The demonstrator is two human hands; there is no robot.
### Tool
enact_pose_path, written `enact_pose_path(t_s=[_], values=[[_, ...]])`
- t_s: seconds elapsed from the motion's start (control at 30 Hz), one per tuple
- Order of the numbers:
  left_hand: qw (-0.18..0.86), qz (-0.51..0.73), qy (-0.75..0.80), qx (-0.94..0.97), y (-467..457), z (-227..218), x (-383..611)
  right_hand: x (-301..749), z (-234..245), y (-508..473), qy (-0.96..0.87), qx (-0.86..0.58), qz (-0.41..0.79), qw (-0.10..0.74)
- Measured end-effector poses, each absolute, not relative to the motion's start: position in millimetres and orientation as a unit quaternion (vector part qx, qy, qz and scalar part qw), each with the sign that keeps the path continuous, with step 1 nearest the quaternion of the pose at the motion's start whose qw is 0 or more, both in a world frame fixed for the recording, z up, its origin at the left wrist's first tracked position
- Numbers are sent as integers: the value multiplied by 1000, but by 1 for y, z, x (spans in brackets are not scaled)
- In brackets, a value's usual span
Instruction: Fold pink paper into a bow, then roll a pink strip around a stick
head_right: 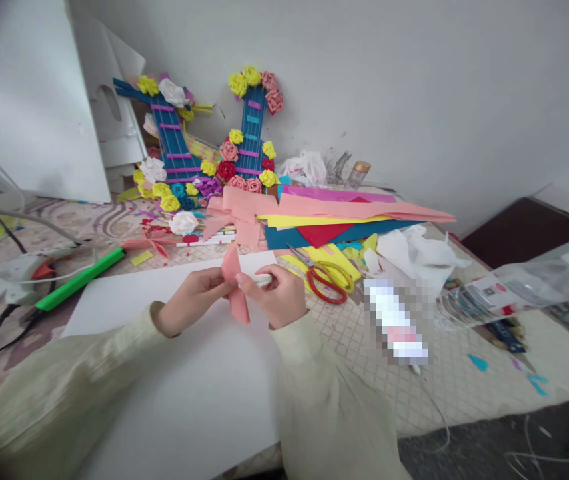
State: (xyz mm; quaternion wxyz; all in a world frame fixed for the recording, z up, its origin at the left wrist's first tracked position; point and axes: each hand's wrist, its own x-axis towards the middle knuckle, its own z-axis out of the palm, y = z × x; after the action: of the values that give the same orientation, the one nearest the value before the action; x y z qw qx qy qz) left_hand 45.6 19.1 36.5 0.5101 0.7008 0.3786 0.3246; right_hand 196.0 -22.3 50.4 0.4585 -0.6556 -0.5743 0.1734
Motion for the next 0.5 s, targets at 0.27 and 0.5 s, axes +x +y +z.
enact_pose_path(t_s=[0.27,0.5], values=[[511,295,381,711,17,43,44,199,53,-23,-550,-659,201,473],[556,297,366,685,19,47,42,207,56,-21,-491,-699,193,484]])
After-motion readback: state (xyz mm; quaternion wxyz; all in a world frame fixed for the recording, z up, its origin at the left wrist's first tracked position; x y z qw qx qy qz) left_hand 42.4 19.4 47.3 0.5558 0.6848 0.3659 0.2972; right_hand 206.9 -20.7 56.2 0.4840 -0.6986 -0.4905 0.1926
